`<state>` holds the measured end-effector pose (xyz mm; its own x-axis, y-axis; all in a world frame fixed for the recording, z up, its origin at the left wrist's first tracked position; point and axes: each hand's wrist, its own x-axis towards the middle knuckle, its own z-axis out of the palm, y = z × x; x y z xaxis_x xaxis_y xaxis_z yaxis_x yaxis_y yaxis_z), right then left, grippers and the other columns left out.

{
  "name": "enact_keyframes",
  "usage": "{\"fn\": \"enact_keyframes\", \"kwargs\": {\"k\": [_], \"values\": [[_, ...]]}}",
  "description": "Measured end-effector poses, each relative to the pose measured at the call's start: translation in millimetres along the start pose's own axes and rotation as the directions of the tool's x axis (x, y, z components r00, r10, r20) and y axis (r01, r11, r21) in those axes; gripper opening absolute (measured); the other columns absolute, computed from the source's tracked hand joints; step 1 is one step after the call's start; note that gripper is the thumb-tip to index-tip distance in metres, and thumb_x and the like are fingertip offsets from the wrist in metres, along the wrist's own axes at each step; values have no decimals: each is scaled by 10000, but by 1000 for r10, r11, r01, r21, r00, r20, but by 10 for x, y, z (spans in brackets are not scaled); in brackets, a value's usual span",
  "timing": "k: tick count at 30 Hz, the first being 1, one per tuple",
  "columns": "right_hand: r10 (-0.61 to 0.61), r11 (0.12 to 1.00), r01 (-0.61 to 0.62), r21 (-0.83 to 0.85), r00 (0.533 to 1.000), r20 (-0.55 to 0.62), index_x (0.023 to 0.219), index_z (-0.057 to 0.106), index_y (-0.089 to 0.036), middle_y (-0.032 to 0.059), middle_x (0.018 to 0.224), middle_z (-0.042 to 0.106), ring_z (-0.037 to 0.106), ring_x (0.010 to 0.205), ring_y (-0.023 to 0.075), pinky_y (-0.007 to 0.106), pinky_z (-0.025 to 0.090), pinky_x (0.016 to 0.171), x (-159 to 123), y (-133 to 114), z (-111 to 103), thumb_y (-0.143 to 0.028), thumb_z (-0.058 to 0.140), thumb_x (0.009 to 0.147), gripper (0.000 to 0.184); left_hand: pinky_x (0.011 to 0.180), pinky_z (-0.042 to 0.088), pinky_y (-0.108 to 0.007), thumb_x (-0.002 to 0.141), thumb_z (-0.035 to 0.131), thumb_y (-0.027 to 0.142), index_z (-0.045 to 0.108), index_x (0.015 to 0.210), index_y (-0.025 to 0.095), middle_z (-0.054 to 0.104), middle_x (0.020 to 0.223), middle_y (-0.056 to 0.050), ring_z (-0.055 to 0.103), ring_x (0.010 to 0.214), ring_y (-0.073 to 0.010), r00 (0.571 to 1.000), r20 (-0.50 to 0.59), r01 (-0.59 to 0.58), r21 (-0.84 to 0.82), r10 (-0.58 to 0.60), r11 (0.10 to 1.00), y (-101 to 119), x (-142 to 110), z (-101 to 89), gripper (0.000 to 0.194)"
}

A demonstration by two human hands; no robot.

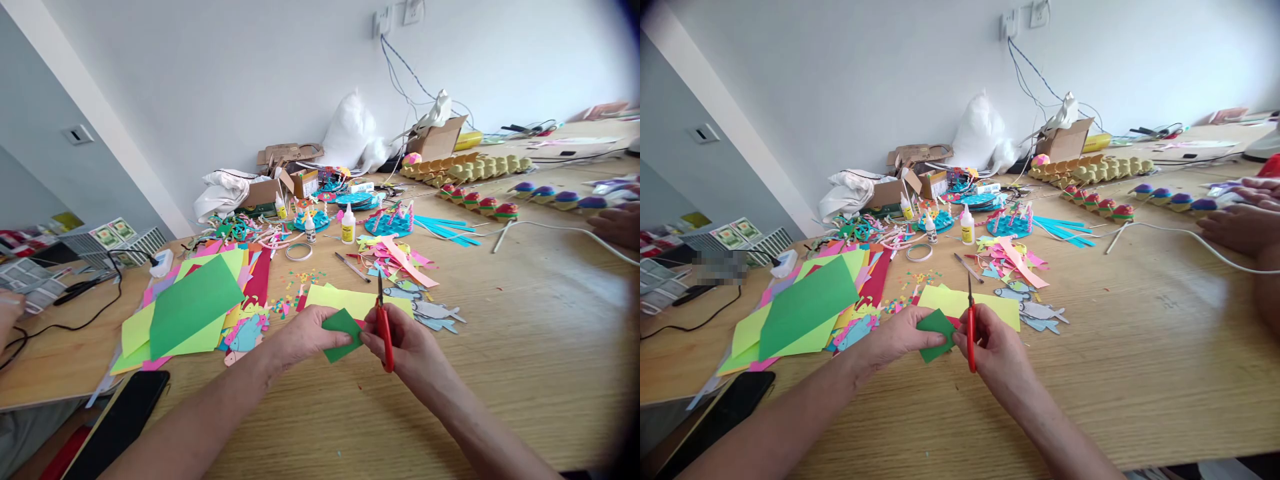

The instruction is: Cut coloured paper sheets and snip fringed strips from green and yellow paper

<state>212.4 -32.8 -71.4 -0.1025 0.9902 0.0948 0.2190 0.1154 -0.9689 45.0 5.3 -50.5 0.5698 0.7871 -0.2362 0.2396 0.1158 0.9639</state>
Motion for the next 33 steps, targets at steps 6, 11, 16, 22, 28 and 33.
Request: {"fn": "enact_keyframes", "kwargs": {"k": [6, 11, 16, 22, 28, 33], "values": [[28, 936, 51, -349, 976, 216, 642, 451, -195, -24, 580, 478, 434, 536, 121, 230, 326, 482, -177, -109, -200, -401, 402, 824, 279, 608, 414, -237, 587, 705, 314, 652, 838, 126, 640, 767, -42, 548, 626, -126, 996, -83, 16, -110, -26, 994, 100, -59, -151, 318], [60, 889, 83, -450, 954, 294, 632, 474, -194, -7, 568, 522, 449, 511, 128, 237, 301, 471, -243, -106, -239, -400, 367, 843, 314, 677, 417, -248, 610, 701, 273, 651, 874, 157, 653, 839, -39, 576, 709, -145, 995, -100, -16, -170, -1, 985, 150, -98, -204, 293], [49, 889, 104, -446, 947, 318, 639, 467, -192, -16, 561, 501, 442, 507, 119, 226, 289, 462, -214, -120, -206, -385, 353, 855, 312, 727, 419, -281, 616, 695, 279, 647, 901, 150, 646, 798, -41, 582, 779, -183, 996, -79, -38, -151, 26, 988, 150, -93, -163, 317], [34, 888, 120, -444, 946, 324, 622, 443, -190, -26, 553, 473, 420, 505, 113, 225, 275, 461, -212, -135, -193, -352, 351, 858, 301, 710, 427, -281, 610, 699, 289, 649, 800, 132, 636, 771, -40, 578, 729, -166, 999, -54, -14, -165, 5, 986, 117, -81, -161, 252], [25, 886, 124, -447, 949, 314, 611, 450, -190, -33, 534, 464, 402, 489, 107, 224, 267, 452, -208, -123, -190, -358, 368, 847, 301, 585, 422, -232, 581, 721, 292, 655, 810, 126, 636, 740, -31, 544, 600, -117, 998, -50, 22, -179, -31, 984, 168, -85, -119, 290], [23, 880, 130, -457, 949, 314, 611, 451, -191, -31, 537, 459, 400, 490, 108, 226, 266, 454, -196, -108, -190, -371, 347, 852, 318, 583, 424, -226, 585, 718, 279, 663, 798, 130, 640, 726, -27, 545, 606, -114, 998, -45, 27, -190, -36, 981, 169, -81, -95, 265]]}}
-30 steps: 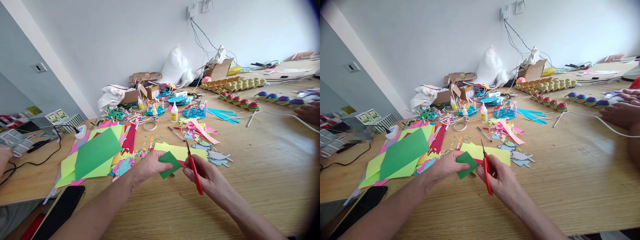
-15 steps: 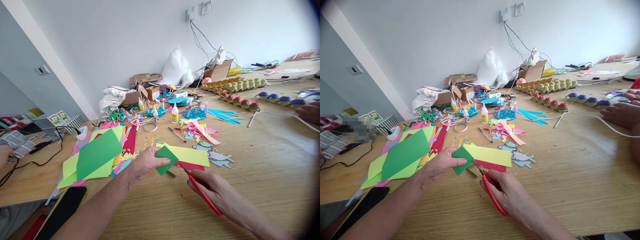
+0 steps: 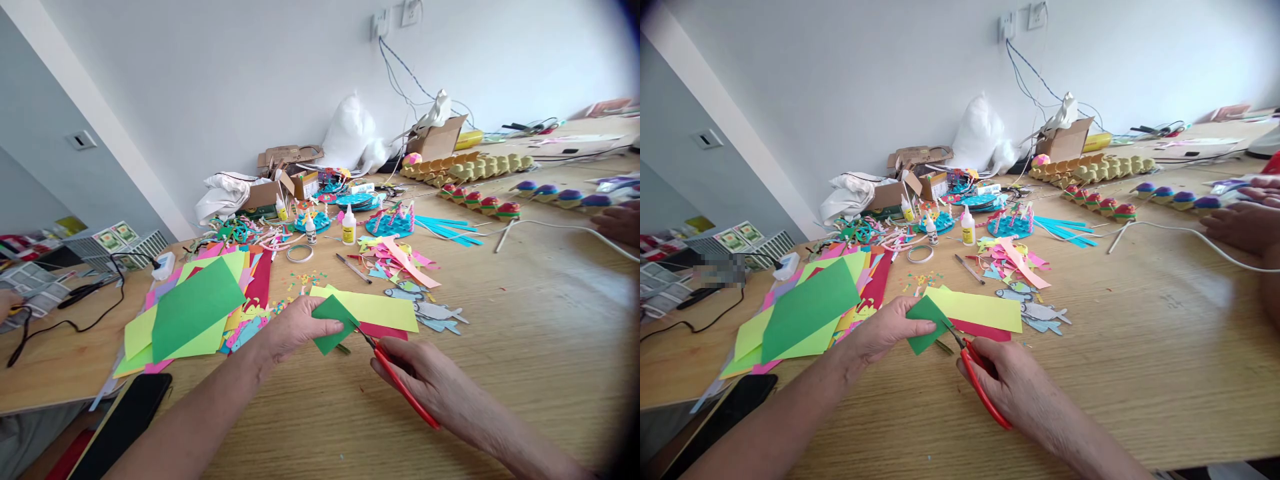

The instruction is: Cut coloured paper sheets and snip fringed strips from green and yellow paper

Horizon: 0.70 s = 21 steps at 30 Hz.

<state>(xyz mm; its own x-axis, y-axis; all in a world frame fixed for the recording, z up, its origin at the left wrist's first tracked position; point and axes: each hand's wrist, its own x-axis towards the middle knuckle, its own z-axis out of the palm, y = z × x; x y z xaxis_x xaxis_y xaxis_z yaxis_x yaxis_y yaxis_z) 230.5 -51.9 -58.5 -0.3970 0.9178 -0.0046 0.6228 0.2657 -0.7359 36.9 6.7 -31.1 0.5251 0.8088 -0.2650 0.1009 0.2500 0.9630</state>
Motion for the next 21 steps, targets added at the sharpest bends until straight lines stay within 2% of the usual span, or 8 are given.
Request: {"fn": "enact_keyframes", "kwargs": {"k": [14, 21], "values": [[-37, 995, 35, -94, 999, -22, 571, 405, -194, -26, 513, 431, 378, 473, 107, 228, 262, 451, -23, -17, 11, -322, 318, 863, 331, 712, 435, -262, 584, 722, 243, 662, 848, 139, 640, 760, -27, 569, 691, -132, 999, 50, 3, -58, 0, 998, -105, 48, -29, 291], [-77, 990, 72, -118, 996, -38, 651, 537, -175, -3, 540, 512, 416, 464, 108, 221, 294, 451, -37, 32, 37, -341, 310, 877, 361, 708, 438, -260, 567, 732, 245, 660, 861, 132, 641, 749, -30, 574, 696, -141, 998, 54, 14, -84, -9, 996, -113, 48, -30, 324]]}}
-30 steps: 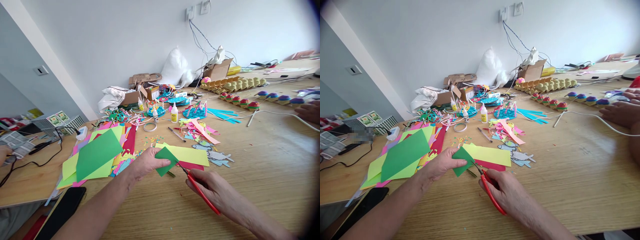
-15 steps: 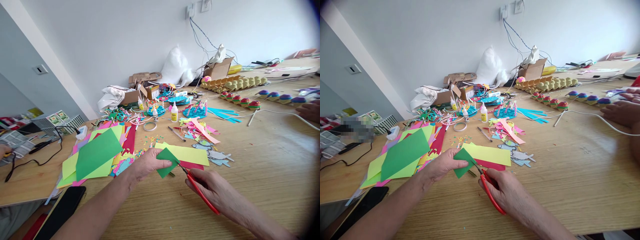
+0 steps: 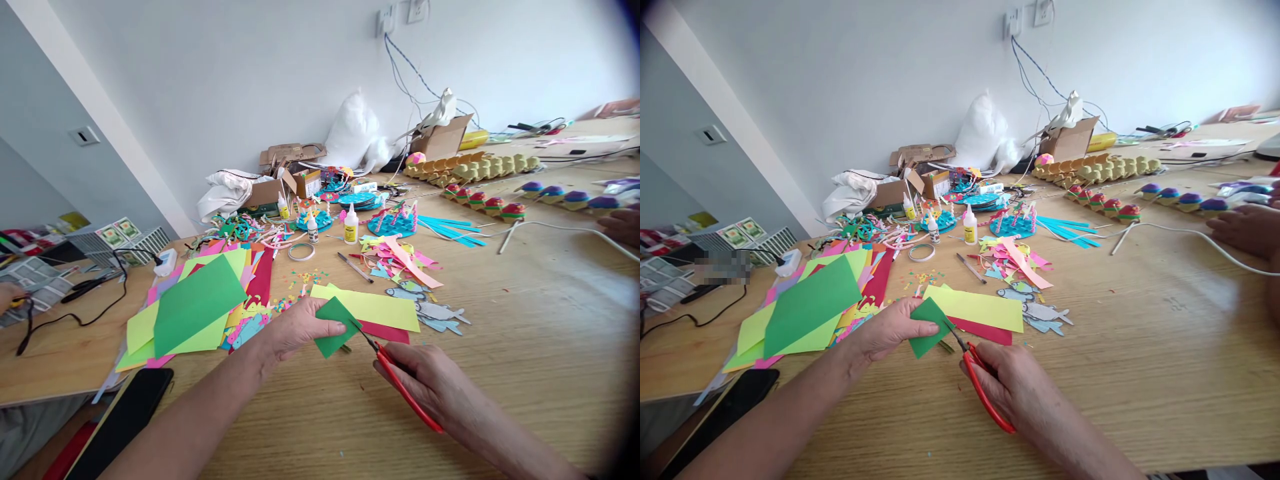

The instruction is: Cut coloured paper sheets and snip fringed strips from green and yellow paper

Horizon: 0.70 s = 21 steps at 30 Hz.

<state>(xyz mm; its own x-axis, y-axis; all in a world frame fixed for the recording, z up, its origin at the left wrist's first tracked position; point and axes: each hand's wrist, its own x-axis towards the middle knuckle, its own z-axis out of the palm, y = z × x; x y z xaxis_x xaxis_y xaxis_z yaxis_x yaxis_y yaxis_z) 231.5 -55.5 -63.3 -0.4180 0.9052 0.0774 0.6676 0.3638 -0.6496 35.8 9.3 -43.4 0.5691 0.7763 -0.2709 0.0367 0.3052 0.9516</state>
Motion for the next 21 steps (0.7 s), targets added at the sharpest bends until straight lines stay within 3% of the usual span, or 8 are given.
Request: {"fn": "enact_keyframes", "kwargs": {"k": [5, 12, 21], "values": [[-13, 999, 13, -31, 1000, -6, 649, 546, -169, 2, 527, 515, 415, 451, 107, 221, 296, 448, 9, 30, 8, -339, 291, 879, 383, 714, 430, -258, 566, 736, 278, 657, 884, 136, 652, 790, -39, 582, 731, -152, 1000, 20, 4, -7, -4, 1000, 18, -15, -1, 357], [-1, 1000, 1, -11, 1000, -11, 577, 455, -183, -27, 498, 430, 356, 446, 96, 216, 272, 441, 34, 15, 18, -347, 298, 871, 371, 675, 423, -248, 631, 685, 374, 652, 849, 119, 649, 773, -50, 579, 693, -145, 996, -57, -61, 32, 63, 998, 26, -41, 4, 336], [44, 990, -52, 128, 997, 59, 619, 453, -180, -33, 547, 442, 380, 494, 99, 208, 280, 454, 16, -3, 12, -365, 329, 868, 335, 623, 421, -234, 630, 684, 348, 661, 850, 118, 654, 747, -54, 568, 636, -129, 999, -18, -32, 30, 33, 999, -22, -25, 37, 319]]}}
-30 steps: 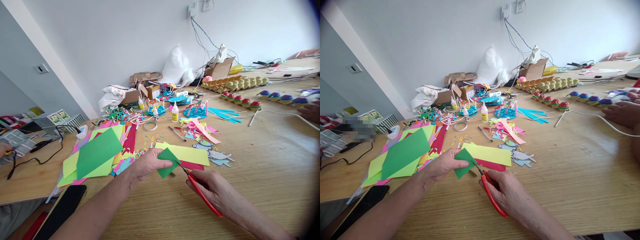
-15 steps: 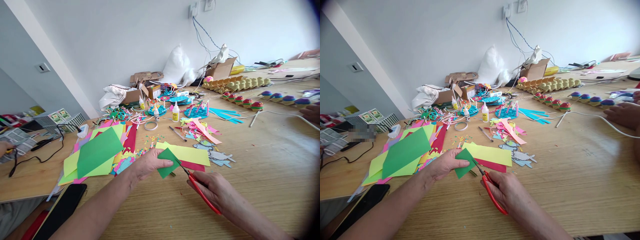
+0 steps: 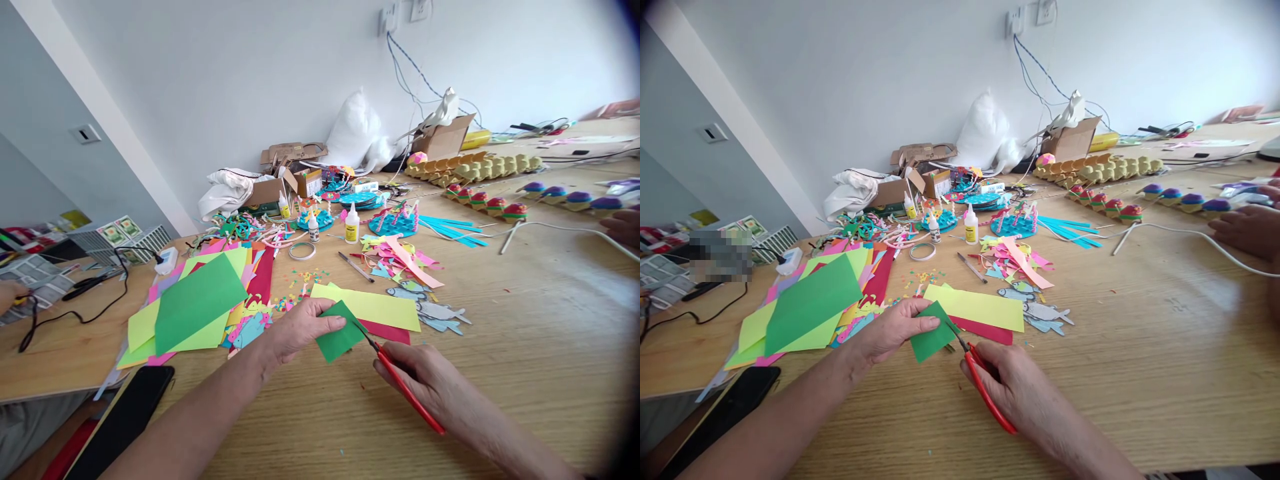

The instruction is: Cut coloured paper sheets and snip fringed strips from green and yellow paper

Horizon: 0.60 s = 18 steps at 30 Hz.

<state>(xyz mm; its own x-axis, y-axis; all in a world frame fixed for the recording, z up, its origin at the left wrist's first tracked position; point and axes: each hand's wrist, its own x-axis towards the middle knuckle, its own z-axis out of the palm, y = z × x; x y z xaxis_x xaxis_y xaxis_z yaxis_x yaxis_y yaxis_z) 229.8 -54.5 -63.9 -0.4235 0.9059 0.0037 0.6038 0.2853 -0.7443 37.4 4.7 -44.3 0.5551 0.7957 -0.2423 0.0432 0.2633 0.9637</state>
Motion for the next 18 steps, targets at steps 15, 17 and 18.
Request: {"fn": "enact_keyframes", "kwargs": {"k": [15, 17, 18], "values": [[-37, 999, 37, -8, 998, -59, 655, 503, -177, -26, 561, 453, 344, 484, 94, 198, 266, 437, 16, 8, 54, -371, 305, 881, 358, 663, 418, -246, 636, 680, 342, 662, 856, 112, 667, 760, -67, 585, 685, -145, 999, 30, 13, -18, -13, 1000, -23, 18, 18, 319], [-35, 999, 34, -17, 998, -58, 647, 502, -175, -22, 561, 459, 352, 488, 96, 199, 271, 443, 18, 41, 71, -387, 295, 882, 379, 658, 417, -242, 635, 681, 345, 663, 849, 110, 669, 768, -69, 586, 682, -142, 999, 33, 16, -20, -15, 1000, -29, 18, 14, 318], [-31, 999, 30, -25, 998, -63, 632, 494, -174, -21, 555, 458, 354, 487, 97, 200, 272, 445, 19, 55, 78, -395, 293, 880, 388, 655, 417, -239, 636, 682, 343, 663, 847, 110, 669, 775, -70, 585, 678, -138, 999, 34, 18, -22, -17, 1000, -32, 17, 12, 315]]}}
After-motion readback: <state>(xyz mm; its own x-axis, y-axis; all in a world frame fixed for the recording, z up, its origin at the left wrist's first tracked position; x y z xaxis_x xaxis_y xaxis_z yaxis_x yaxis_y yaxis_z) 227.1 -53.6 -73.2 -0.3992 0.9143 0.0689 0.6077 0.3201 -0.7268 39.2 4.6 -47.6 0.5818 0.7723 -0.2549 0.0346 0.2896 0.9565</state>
